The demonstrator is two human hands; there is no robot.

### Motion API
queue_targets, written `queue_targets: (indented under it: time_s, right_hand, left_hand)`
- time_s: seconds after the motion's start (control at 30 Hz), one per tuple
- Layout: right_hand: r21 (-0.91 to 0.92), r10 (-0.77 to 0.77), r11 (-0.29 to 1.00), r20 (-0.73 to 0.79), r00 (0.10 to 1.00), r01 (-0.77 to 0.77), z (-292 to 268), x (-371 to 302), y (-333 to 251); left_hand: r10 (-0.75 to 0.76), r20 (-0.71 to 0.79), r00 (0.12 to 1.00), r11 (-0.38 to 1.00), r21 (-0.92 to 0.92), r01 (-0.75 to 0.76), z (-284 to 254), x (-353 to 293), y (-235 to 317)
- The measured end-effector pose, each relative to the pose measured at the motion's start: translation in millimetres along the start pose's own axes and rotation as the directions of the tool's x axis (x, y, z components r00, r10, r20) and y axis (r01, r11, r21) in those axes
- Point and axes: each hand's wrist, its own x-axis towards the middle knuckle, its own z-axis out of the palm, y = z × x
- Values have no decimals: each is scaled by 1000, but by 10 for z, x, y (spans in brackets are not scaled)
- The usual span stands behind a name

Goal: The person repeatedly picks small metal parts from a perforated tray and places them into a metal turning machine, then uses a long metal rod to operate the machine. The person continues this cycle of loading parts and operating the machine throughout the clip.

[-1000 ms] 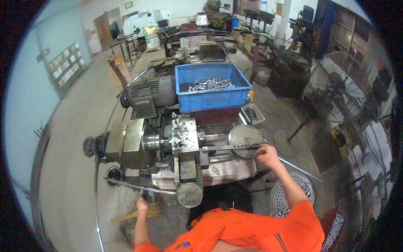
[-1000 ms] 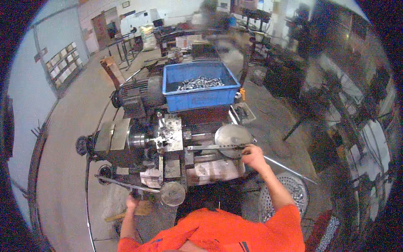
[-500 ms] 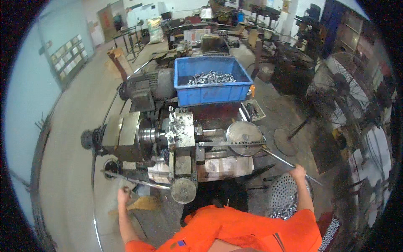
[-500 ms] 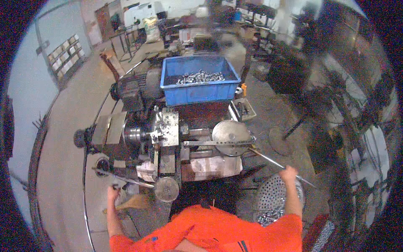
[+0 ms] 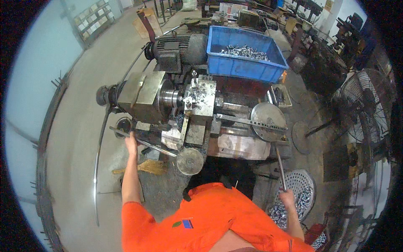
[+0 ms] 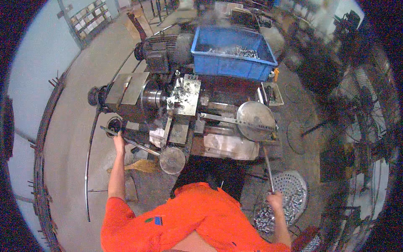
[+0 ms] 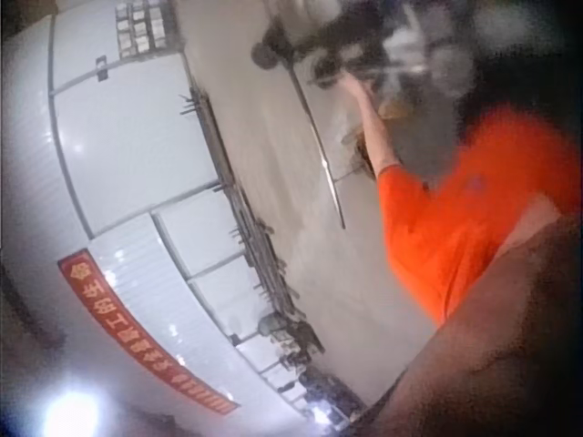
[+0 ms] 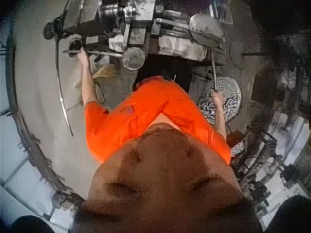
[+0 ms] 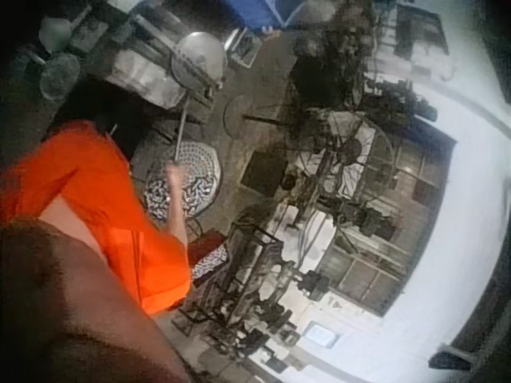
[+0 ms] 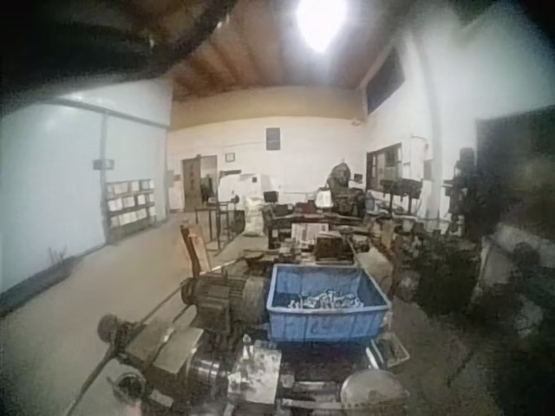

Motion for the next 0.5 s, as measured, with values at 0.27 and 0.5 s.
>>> queue_targets:
  time_s: [0.27,0.5]
  right_hand:
    - [175,-23,984,7,1000,21,396,-289,-86]
    - [163,8,987,6,1000,-9,354,-548,-505]
  left_hand:
    - [161,20,987,985,62,-162,125,-132,152]
    - [-13,95,995,979,205,-7,-13,-11,128]
